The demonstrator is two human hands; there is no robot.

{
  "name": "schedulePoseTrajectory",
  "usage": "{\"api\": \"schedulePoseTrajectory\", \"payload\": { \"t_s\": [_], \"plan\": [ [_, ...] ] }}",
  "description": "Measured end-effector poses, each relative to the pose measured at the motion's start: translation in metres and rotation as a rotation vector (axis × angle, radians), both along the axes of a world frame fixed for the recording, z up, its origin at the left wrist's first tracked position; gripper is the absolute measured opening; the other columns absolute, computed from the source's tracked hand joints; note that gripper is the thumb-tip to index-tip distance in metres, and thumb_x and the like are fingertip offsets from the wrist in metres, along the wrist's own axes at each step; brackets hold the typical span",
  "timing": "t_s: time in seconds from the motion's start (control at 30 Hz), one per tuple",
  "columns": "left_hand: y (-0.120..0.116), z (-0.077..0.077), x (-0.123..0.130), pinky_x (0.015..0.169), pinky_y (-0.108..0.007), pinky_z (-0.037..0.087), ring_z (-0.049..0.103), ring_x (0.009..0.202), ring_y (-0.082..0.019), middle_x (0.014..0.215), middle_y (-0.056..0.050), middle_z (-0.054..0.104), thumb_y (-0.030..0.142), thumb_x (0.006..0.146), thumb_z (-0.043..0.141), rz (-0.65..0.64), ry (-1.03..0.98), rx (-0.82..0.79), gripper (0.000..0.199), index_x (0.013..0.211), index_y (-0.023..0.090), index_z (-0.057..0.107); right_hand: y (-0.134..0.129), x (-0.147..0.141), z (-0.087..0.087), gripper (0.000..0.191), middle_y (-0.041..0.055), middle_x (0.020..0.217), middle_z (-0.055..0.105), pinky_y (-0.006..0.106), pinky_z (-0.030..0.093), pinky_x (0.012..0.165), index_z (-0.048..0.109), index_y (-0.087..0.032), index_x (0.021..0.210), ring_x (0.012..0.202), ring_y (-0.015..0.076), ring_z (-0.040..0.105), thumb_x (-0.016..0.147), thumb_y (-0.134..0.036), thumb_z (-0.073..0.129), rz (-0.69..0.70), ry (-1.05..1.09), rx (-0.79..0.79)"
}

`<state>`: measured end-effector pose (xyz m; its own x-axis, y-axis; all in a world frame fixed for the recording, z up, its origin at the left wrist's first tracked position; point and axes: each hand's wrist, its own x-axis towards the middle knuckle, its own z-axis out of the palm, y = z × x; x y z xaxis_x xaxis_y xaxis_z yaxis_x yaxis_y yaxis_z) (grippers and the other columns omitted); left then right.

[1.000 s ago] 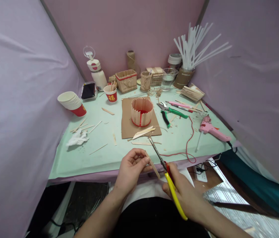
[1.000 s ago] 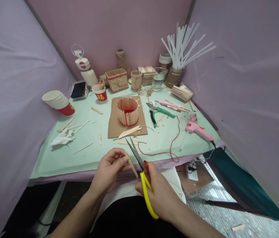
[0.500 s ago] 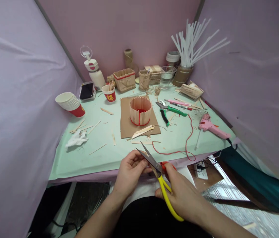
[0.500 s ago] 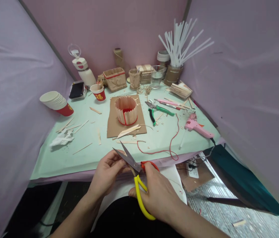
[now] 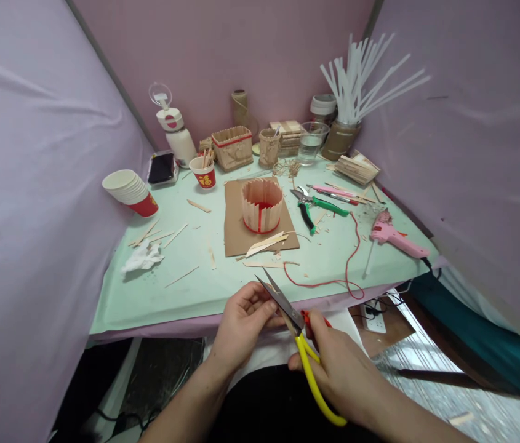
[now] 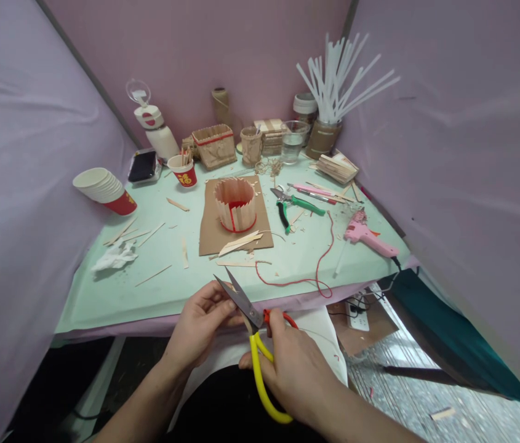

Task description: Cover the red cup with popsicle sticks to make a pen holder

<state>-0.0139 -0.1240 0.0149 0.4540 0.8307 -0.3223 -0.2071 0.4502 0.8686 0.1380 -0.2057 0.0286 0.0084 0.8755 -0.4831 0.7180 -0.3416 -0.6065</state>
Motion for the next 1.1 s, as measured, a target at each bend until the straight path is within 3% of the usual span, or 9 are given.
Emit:
{"api": "schedulePoseTrajectory", "payload": {
  "t_s": [0.2, 0.47, 0.73, 1.1],
  "plan": [
    [0.0, 0.002, 0.001, 0.069, -0.029, 0.058, 0.064, 0.075, -0.014, 0.083, -0.003, 0.064, 0.028, 0.073, 0.072, -0.009, 0.011, -0.021, 0.021, 0.083, 0.014, 0.061, -0.003, 0.0, -0.001, 0.02, 0.0101, 0.088, 0.068, 0.029, 0.035, 0.061, 0.04, -0.021, 0.096, 0.075, 0.024, 0.063, 0.084, -0.035, 0.048, -0.021, -0.018, -0.015],
    [-0.001, -0.004, 0.001, 0.072, -0.03, 0.057, 0.063, 0.076, -0.013, 0.081, -0.002, 0.064, 0.029, 0.074, 0.071, -0.035, 0.022, -0.025, 0.021, 0.083, 0.014, 0.06, -0.002, 0.003, -0.004, 0.015, 0.0075, 0.083, 0.069, 0.027, 0.039, 0.062, 0.04, -0.024, 0.084, 0.076, 0.0222, 0.066, 0.084, -0.035, 0.05, -0.056, 0.001, -0.003],
    [-0.002, -0.005, 0.005, 0.072, -0.028, 0.057, 0.06, 0.072, -0.01, 0.077, 0.001, 0.059, 0.03, 0.073, 0.072, -0.019, 0.043, -0.016, 0.021, 0.081, 0.015, 0.059, -0.005, 0.01, -0.022, 0.017, -0.0011, 0.071, 0.061, 0.025, 0.038, 0.057, 0.035, -0.025, 0.081, 0.065, 0.0165, 0.059, 0.084, -0.035, 0.048, -0.158, 0.254, 0.093],
    [-0.002, -0.004, 0.009, 0.071, -0.024, 0.049, 0.058, 0.071, -0.013, 0.077, -0.002, 0.061, 0.028, 0.078, 0.065, 0.019, 0.223, 0.239, 0.012, 0.081, 0.016, 0.063, 0.001, 0.014, -0.023, 0.021, -0.0045, 0.066, 0.049, 0.025, 0.035, 0.055, 0.035, -0.024, 0.077, 0.061, 0.0139, 0.047, 0.08, -0.031, 0.055, -0.241, 0.278, 0.219]
  ]
}}
